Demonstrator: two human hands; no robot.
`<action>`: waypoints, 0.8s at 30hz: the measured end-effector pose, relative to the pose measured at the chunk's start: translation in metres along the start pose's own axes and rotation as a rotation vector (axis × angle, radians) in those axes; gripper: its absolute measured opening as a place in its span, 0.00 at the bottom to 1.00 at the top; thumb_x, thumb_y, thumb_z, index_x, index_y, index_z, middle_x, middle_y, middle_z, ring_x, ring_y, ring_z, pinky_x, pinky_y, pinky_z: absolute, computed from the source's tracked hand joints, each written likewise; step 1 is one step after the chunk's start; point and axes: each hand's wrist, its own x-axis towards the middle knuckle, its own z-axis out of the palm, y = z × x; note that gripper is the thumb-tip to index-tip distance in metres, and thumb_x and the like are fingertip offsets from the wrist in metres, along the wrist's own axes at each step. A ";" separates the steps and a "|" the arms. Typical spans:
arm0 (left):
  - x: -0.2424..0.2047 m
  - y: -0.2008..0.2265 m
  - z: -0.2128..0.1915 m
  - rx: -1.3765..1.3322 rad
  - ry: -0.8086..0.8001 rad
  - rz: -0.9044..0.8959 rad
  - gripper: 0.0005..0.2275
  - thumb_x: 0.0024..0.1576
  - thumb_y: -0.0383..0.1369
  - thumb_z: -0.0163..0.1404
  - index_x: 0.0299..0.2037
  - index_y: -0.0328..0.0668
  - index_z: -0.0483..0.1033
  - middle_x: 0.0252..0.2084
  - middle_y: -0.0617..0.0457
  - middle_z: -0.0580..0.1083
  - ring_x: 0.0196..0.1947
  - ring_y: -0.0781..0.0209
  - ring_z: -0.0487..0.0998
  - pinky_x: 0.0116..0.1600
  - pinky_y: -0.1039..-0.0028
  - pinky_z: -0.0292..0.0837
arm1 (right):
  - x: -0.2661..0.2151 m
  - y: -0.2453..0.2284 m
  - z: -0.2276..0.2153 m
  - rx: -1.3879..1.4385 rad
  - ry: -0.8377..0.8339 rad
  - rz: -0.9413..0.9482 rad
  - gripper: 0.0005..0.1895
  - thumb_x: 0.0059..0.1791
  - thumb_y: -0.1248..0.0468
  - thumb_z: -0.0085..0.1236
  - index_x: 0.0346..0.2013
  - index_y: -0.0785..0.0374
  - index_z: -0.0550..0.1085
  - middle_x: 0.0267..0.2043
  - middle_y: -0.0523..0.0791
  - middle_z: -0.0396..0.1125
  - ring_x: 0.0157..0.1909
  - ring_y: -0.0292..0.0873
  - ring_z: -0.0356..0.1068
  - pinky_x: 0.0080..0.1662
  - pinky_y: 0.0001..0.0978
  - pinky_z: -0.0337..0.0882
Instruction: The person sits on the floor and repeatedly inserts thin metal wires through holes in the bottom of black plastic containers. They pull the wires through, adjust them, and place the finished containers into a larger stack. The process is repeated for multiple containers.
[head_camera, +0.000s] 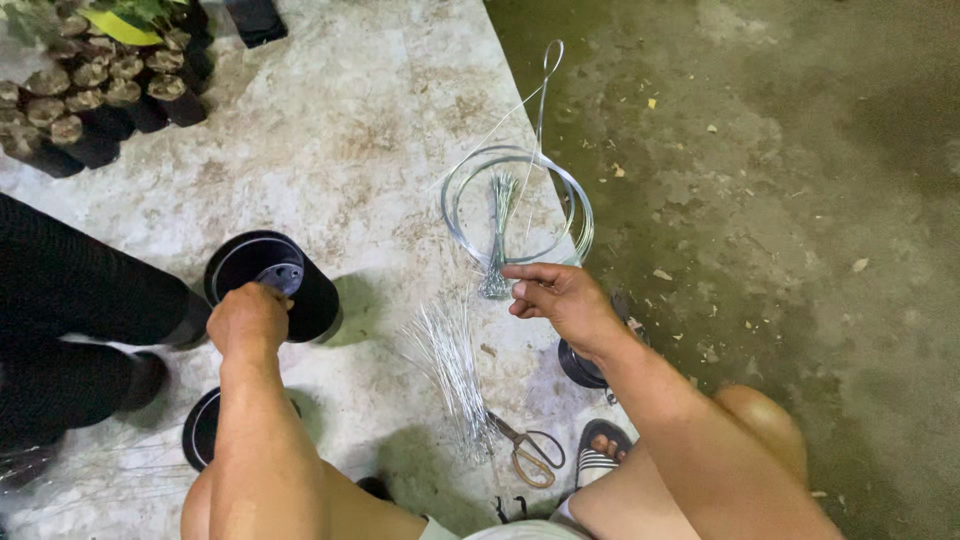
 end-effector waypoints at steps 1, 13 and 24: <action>-0.003 0.002 0.001 0.015 0.004 -0.002 0.10 0.57 0.45 0.60 0.45 0.61 0.86 0.46 0.47 0.82 0.48 0.47 0.82 0.50 0.60 0.77 | 0.000 0.000 0.000 -0.007 0.008 -0.008 0.17 0.52 0.67 0.55 0.56 0.68 0.77 0.36 0.42 0.71 0.38 0.36 0.74 0.44 0.31 0.76; -0.003 0.000 0.009 -0.075 0.066 0.000 0.08 0.57 0.43 0.58 0.42 0.58 0.87 0.45 0.45 0.81 0.47 0.44 0.81 0.51 0.59 0.75 | -0.007 -0.007 -0.005 -0.016 0.006 -0.054 0.17 0.52 0.68 0.53 0.55 0.66 0.77 0.36 0.40 0.71 0.38 0.35 0.74 0.45 0.30 0.76; -0.006 0.013 0.039 0.149 0.287 0.015 0.12 0.57 0.43 0.58 0.34 0.43 0.86 0.37 0.41 0.82 0.40 0.46 0.83 0.47 0.61 0.75 | -0.009 -0.012 -0.002 -0.072 0.040 -0.085 0.16 0.53 0.69 0.52 0.54 0.66 0.78 0.35 0.42 0.74 0.37 0.34 0.74 0.44 0.29 0.76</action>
